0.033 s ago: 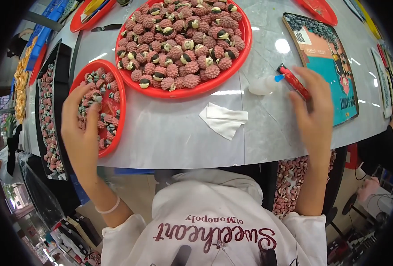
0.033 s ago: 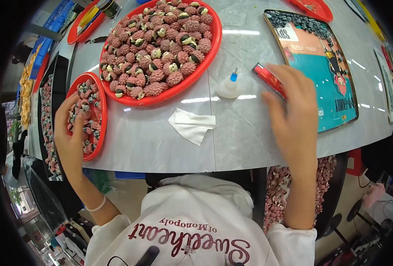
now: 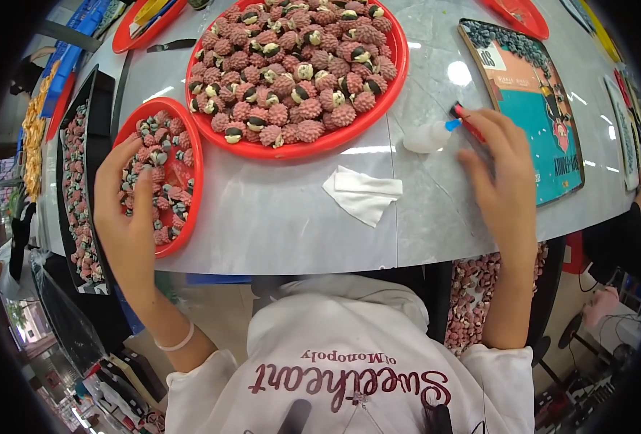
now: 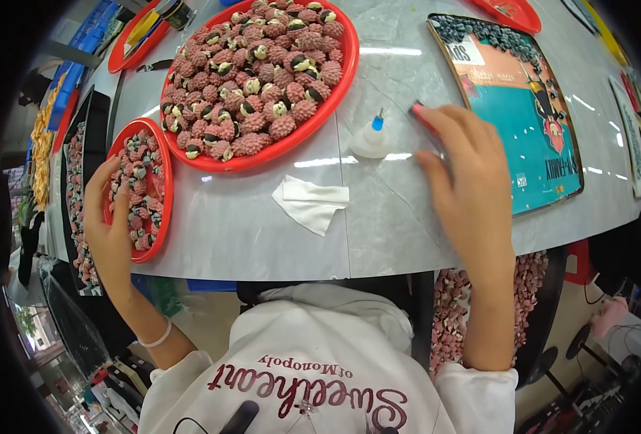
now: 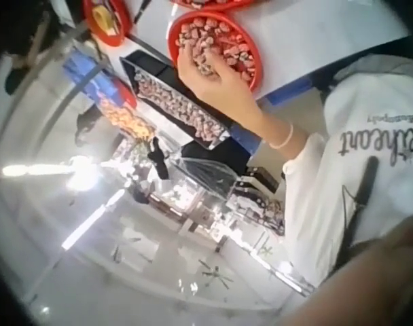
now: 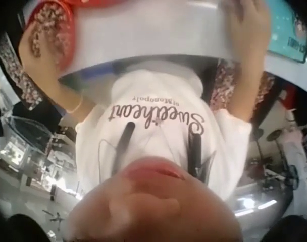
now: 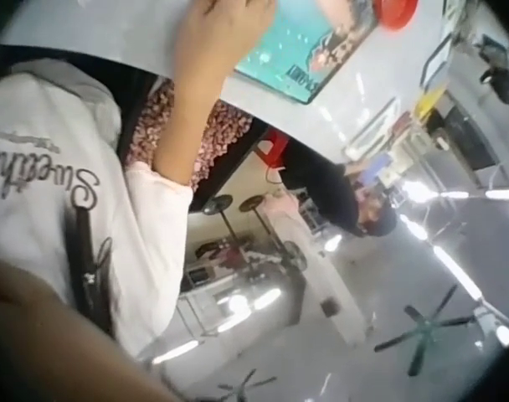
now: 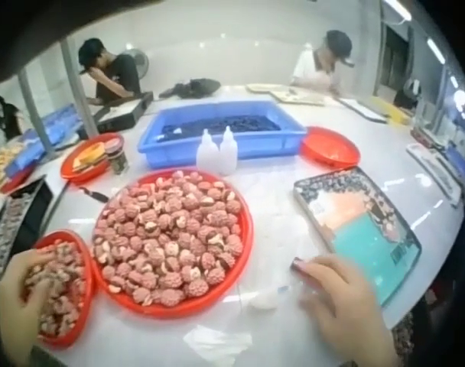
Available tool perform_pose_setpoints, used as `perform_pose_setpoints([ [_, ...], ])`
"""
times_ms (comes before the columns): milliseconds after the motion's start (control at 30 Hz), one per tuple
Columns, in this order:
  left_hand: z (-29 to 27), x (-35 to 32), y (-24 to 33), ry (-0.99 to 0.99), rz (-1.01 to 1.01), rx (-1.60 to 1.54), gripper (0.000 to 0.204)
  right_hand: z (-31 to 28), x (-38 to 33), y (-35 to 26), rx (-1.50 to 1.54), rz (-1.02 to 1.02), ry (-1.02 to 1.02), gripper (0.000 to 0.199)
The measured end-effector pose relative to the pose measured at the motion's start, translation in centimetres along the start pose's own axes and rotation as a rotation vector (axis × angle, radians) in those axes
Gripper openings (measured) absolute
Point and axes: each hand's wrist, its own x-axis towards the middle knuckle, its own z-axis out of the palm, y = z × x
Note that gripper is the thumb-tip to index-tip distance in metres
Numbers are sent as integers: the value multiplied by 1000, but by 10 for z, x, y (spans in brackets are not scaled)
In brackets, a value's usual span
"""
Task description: The person assembles small figurines by taking parts from trays, applying glue with a squeeze bottle, and attaching the pieces together by hand before placing them into a tray.
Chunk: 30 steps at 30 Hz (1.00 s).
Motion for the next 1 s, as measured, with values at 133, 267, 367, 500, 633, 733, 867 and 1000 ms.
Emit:
perform_pose_setpoints([
  [133,-9,-2,-13,-17,-150,-116,29,4,3,-2,-30,-4,-137,31],
  [267,-3,-2,-35,-118,-175,77,40,-5,-2,-5,40,111,-156,30],
  [367,10,-5,-53,-214,-114,215,54,-12,-8,-6,168,134,-78,27],
  [500,14,-7,-53,-200,-33,252,53,-19,-18,-7,498,336,-72,25],
  [633,-3,-8,-52,-325,6,270,53,-28,-14,-11,529,310,22,26],
  [733,2,-6,-52,-271,-37,301,53,-31,-8,-11,530,313,8,36],
  [867,16,-2,-57,-215,-10,315,55,-27,-1,-14,610,405,11,43],
  [1000,9,-3,-53,-253,8,208,57,-23,7,-21,643,424,39,41],
])
